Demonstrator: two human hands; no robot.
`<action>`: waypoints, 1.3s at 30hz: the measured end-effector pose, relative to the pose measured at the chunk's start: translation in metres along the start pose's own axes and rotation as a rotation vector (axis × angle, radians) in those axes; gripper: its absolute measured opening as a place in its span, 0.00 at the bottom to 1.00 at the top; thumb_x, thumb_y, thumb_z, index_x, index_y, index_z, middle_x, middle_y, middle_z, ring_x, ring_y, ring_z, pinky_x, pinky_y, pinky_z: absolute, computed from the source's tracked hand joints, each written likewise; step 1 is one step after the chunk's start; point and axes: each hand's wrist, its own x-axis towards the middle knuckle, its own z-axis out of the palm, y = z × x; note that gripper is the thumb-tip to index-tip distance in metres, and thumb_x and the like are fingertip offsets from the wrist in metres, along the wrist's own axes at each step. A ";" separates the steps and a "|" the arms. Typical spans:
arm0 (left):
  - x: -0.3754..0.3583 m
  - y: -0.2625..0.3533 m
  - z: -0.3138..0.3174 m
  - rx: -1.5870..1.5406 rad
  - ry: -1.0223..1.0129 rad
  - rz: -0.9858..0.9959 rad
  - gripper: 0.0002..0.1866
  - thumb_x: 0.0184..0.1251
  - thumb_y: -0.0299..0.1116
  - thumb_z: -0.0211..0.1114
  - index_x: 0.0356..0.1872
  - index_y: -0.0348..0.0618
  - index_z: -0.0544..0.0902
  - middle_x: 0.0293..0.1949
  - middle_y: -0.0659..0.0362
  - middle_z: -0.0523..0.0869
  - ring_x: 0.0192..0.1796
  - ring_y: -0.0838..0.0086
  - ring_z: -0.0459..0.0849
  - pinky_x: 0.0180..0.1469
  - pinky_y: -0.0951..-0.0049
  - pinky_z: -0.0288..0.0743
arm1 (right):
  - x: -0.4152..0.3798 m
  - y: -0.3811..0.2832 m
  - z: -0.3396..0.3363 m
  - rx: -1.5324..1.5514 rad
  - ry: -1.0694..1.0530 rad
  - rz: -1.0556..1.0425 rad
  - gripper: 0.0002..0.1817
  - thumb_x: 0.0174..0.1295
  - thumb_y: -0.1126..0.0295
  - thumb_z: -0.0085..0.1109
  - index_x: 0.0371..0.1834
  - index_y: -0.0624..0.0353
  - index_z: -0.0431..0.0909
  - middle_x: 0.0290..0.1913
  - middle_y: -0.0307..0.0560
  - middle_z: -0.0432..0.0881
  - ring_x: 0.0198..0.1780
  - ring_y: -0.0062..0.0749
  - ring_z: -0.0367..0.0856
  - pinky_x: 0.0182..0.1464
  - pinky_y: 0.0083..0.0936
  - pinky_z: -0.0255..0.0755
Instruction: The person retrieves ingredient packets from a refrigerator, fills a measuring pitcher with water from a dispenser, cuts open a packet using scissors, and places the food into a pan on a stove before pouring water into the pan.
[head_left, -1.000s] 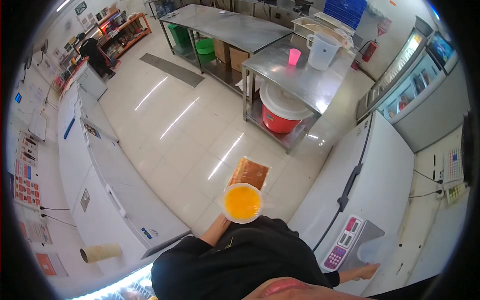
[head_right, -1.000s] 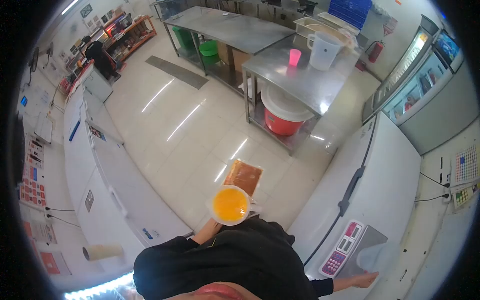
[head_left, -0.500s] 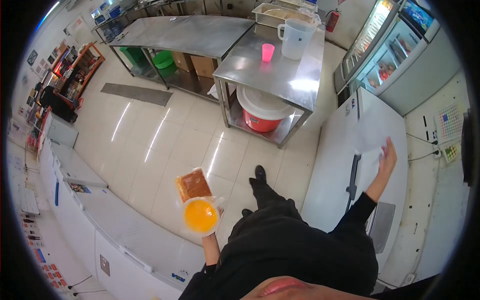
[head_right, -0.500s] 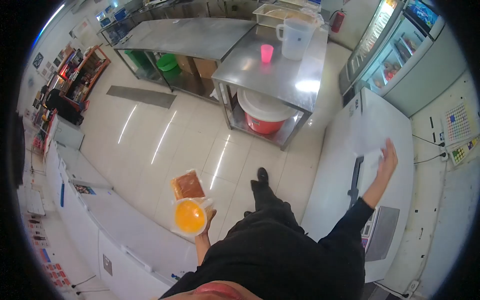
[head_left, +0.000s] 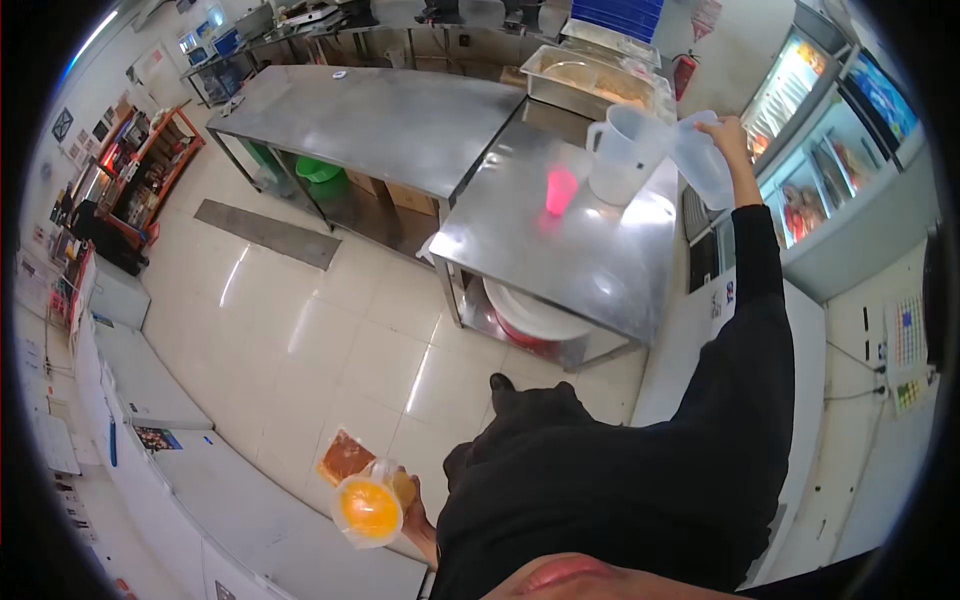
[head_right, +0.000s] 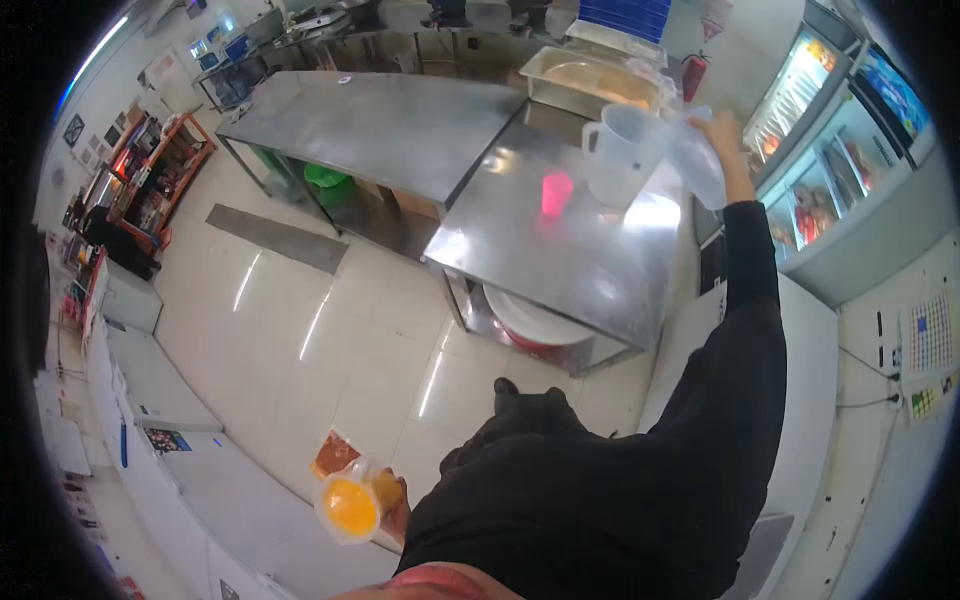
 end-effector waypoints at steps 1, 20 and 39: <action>0.021 0.005 0.011 -0.001 0.017 -0.002 0.33 0.53 0.38 0.71 0.62 0.46 0.70 0.58 0.58 0.77 0.61 0.66 0.73 0.66 0.66 0.65 | 0.025 -0.010 0.020 -0.084 -0.007 0.017 0.30 0.40 0.49 0.75 0.37 0.66 0.83 0.34 0.55 0.84 0.37 0.38 0.84 0.40 0.31 0.74; 0.484 0.059 -0.085 -0.025 0.106 -0.001 0.36 0.50 0.37 0.74 0.62 0.48 0.70 0.58 0.59 0.77 0.61 0.66 0.73 0.67 0.66 0.65 | 0.070 -0.210 0.223 -1.217 0.133 -0.590 0.13 0.64 0.67 0.47 0.48 0.49 0.79 0.32 0.41 0.81 0.40 0.34 0.81 0.67 0.54 0.54; 1.139 0.127 -0.366 0.057 0.248 0.158 0.39 0.46 0.37 0.77 0.62 0.50 0.70 0.57 0.60 0.77 0.61 0.66 0.74 0.68 0.67 0.64 | 0.095 -1.071 0.518 1.658 0.156 0.328 0.27 0.65 0.55 0.57 0.64 0.56 0.69 0.57 0.47 0.73 0.53 0.34 0.69 0.49 0.35 0.68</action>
